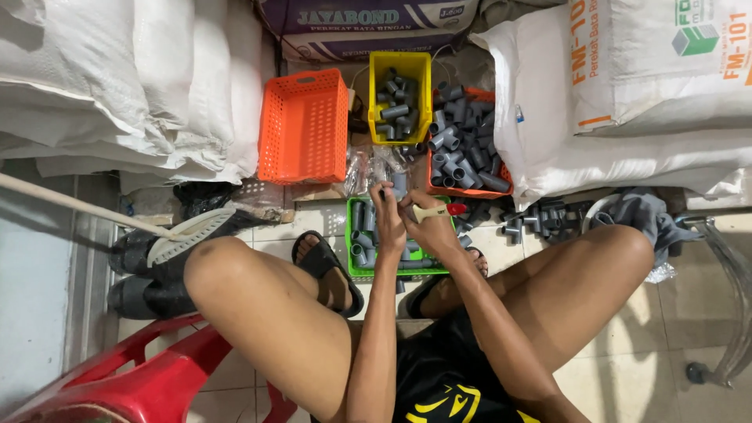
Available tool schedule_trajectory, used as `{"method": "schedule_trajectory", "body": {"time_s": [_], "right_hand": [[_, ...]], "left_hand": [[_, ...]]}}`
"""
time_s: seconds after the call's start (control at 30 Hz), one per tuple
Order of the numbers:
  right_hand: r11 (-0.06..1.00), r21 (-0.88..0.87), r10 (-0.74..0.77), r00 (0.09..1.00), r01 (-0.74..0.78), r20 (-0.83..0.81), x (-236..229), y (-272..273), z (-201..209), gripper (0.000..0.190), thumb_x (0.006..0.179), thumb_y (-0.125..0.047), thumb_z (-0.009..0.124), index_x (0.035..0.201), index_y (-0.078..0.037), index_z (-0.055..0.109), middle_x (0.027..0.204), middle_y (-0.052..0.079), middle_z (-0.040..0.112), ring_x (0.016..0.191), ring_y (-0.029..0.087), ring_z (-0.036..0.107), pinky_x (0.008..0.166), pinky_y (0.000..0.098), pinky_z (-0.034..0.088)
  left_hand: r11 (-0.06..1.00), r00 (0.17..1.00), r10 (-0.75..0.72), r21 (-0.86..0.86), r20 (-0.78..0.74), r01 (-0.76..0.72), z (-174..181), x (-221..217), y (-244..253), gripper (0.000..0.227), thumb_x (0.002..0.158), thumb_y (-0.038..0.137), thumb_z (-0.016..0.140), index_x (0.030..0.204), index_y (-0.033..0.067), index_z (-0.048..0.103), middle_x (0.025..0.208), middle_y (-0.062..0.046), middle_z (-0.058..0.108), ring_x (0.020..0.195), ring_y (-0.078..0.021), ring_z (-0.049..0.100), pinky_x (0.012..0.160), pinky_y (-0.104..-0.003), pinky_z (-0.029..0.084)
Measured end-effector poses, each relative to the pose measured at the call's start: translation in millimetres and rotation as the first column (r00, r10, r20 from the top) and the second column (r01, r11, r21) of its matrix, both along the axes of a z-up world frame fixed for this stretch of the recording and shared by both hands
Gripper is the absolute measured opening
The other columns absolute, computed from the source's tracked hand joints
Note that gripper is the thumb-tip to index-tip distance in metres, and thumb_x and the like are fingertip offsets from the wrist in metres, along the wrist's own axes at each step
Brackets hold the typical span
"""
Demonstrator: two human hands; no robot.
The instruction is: Applying solvent cement to PVC pipe fittings using a brush and joining them together.
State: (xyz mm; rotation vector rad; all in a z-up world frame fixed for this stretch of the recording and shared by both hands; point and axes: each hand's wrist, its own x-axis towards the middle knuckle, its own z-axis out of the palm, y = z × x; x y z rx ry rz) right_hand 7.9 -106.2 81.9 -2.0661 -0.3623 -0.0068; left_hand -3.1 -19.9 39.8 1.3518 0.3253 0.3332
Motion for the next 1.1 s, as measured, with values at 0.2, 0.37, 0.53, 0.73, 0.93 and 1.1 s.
{"method": "schedule_trajectory", "body": {"time_s": [0.2, 0.37, 0.53, 0.73, 0.93, 1.1], "right_hand": [[0.951, 0.113, -0.304, 0.940, 0.288, 0.155, 9.7, -3.2, 23.3, 0.011, 0.091, -0.004, 0.073, 0.099, -0.011, 0.072, 0.090, 0.011, 0.072, 0.090, 0.028, 0.072, 0.084, 0.0373, 0.054], [0.961, 0.142, -0.250, 0.965, 0.238, 0.077, -3.5, -3.2, 7.2, 0.008, 0.089, -0.007, 0.075, 0.095, -0.011, 0.071, 0.086, 0.011, 0.073, 0.088, 0.025, 0.072, 0.083, 0.0376, 0.054], [0.979, 0.119, -0.167, 0.986, 0.165, 0.005, -3.4, -11.7, 9.6, 0.013, 0.081, -0.004, 0.079, 0.092, -0.009, 0.074, 0.087, 0.017, 0.076, 0.091, 0.032, 0.074, 0.086, 0.0443, 0.053], [0.890, 0.352, -0.267, 0.957, 0.290, -0.112, -9.3, -3.1, 12.3, 0.007, 0.098, -0.011, 0.069, 0.103, -0.006, 0.072, 0.096, 0.010, 0.075, 0.097, 0.014, 0.062, 0.096, 0.0375, 0.050], [0.987, 0.157, -0.016, 0.992, 0.036, -0.128, -16.7, 2.7, 10.8, 0.020, 0.103, -0.026, 0.066, 0.114, -0.012, 0.075, 0.108, 0.017, 0.075, 0.109, 0.032, 0.071, 0.094, 0.0449, 0.054], [1.000, -0.030, -0.014, 0.982, 0.009, -0.187, -12.5, -6.5, 16.0, 0.050, 0.090, -0.033, 0.083, 0.105, 0.013, 0.072, 0.110, 0.040, 0.068, 0.116, 0.058, 0.061, 0.104, 0.0617, 0.047]], "left_hand": [[0.998, 0.998, -0.063, 0.002, -0.020, 0.063, -7.5, 1.9, 1.4, 0.045, 0.112, 0.050, 0.033, 0.128, 0.0109, 0.048, 0.127, -0.015, 0.050, 0.128, -0.0266, 0.045, 0.115, -0.048, 0.028], [0.999, 0.998, -0.043, 0.009, 0.051, 0.042, 29.9, 3.3, 12.4, 0.041, 0.113, 0.044, 0.033, 0.123, 0.0088, 0.052, 0.108, -0.008, 0.049, 0.109, -0.0184, 0.049, 0.107, -0.041, 0.037], [0.996, 1.000, -0.005, -0.090, 0.006, 0.005, -16.3, 7.0, 13.8, 0.043, 0.113, 0.039, 0.040, 0.119, 0.0017, 0.062, 0.120, -0.012, 0.061, 0.117, -0.0178, 0.047, 0.111, -0.045, 0.036], [0.993, 0.974, -0.029, -0.120, -0.224, 0.002, 18.1, 2.2, 0.0, 0.039, 0.107, 0.040, 0.052, 0.101, 0.0106, 0.077, 0.096, -0.008, 0.072, 0.098, -0.0167, 0.061, 0.098, -0.037, 0.047], [0.927, 0.894, 0.276, -0.147, -0.352, -0.344, -23.5, 11.4, 23.1, 0.033, 0.106, 0.038, 0.049, 0.101, 0.0156, 0.073, 0.101, -0.003, 0.072, 0.095, -0.0140, 0.062, 0.098, -0.032, 0.044], [0.978, 0.941, -0.201, 0.003, -0.272, 0.210, 8.8, -1.4, 24.6, 0.068, 0.107, 0.065, 0.020, 0.124, 0.0144, 0.061, 0.126, -0.015, 0.064, 0.126, -0.0359, 0.055, 0.110, -0.051, 0.036]]}}
